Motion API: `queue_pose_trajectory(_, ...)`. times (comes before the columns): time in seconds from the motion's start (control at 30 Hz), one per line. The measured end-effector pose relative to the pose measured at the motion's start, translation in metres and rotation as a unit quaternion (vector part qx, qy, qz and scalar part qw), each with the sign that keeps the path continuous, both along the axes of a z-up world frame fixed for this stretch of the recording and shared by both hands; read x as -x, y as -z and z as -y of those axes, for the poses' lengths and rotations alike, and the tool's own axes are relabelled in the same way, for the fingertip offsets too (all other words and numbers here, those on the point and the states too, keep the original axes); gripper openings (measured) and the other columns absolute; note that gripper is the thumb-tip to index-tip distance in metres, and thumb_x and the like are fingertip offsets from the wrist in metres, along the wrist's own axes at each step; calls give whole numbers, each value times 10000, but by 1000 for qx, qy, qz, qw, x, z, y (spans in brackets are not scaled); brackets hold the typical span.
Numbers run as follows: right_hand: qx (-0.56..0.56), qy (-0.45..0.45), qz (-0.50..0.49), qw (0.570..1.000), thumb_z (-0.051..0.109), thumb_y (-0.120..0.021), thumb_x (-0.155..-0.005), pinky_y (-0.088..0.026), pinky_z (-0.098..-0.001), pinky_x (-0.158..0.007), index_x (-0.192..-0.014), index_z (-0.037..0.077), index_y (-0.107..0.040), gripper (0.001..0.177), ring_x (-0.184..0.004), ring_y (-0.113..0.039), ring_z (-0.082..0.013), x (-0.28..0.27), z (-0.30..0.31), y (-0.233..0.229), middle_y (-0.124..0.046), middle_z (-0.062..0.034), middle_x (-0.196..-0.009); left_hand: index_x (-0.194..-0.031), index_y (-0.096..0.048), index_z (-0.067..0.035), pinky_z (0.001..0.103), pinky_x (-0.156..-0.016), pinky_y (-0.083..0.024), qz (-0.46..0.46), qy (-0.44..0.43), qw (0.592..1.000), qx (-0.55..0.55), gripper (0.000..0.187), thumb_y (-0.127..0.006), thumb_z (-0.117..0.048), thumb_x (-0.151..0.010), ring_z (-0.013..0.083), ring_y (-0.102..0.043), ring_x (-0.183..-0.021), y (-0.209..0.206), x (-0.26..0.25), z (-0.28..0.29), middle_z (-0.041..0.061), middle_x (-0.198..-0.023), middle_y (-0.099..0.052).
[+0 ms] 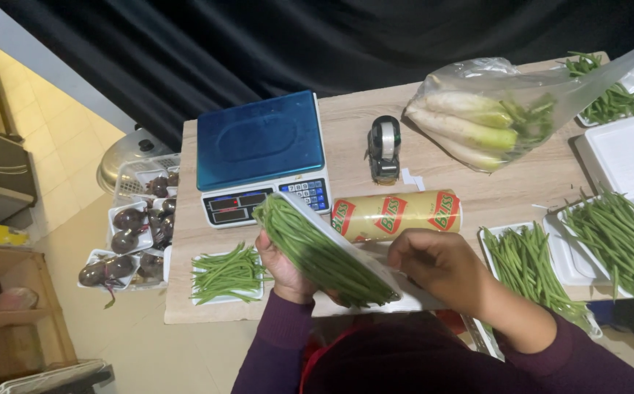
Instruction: Portioning long beans into plastic trays and wrapping them with plastic film for retail sale.
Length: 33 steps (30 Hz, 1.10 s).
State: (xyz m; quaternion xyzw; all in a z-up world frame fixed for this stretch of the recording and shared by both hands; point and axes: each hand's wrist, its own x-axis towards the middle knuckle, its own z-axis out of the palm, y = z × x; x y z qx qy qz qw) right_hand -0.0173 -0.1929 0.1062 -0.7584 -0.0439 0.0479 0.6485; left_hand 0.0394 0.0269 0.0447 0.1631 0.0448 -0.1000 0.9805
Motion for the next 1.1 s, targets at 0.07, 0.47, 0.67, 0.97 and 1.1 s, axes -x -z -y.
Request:
queue_pose_trajectory(0.07,53,23,32,998,57,-738,-834,-545,-287,-622,-764,108,-801,107,-576,-648,-126,1,-5,-3,-734,-68,-600,-1180,-726,-160,419,-901,-628,-5,-9,1000,2,624,-600,-641,-803,244,-752,-967,-9,3,5,64,-1058,-775)
queue_pose_trajectory(0.47,43,-13,-35,998,-37,-645,-834,-594,-452,-805,-1046,84,-823,302,-796,-755,-270,10,-4,-10,-816,-164,-791,-1198,-706,-116,591,-891,-596,64,36,997,3,793,-626,-741,-717,419,-729,-991,73,-20,-41,218,-1059,-742)
queue_pose_trajectory(0.67,-171,-80,-139,972,17,-620,-886,-452,-282,-505,-872,-6,-744,127,-519,-555,-150,5,-6,-8,-581,-70,-532,-1209,-634,-78,600,-847,-596,103,68,992,10,880,-675,-765,-661,422,-740,-954,62,-10,-39,251,-1019,-727)
queue_pose_trajectory(0.97,-407,-37,-277,870,31,-555,-948,-243,-281,-419,-902,91,-599,87,-465,-422,-146,10,-22,18,-643,-104,-710,-1292,-645,-114,653,-818,-549,105,76,987,98,656,-746,-547,-809,500,-699,-932,70,-11,-41,303,-1095,-716)
queue_pose_trajectory(1.1,-308,-49,-218,925,100,-581,-981,-295,-273,-487,-919,68,-606,74,-525,-392,-169,13,-17,22,-616,-144,-741,-1272,-648,-123,646,-795,-553,118,95,984,95,653,-729,-588,-820,518,-693,-923,75,-7,-42,279,-1088,-719)
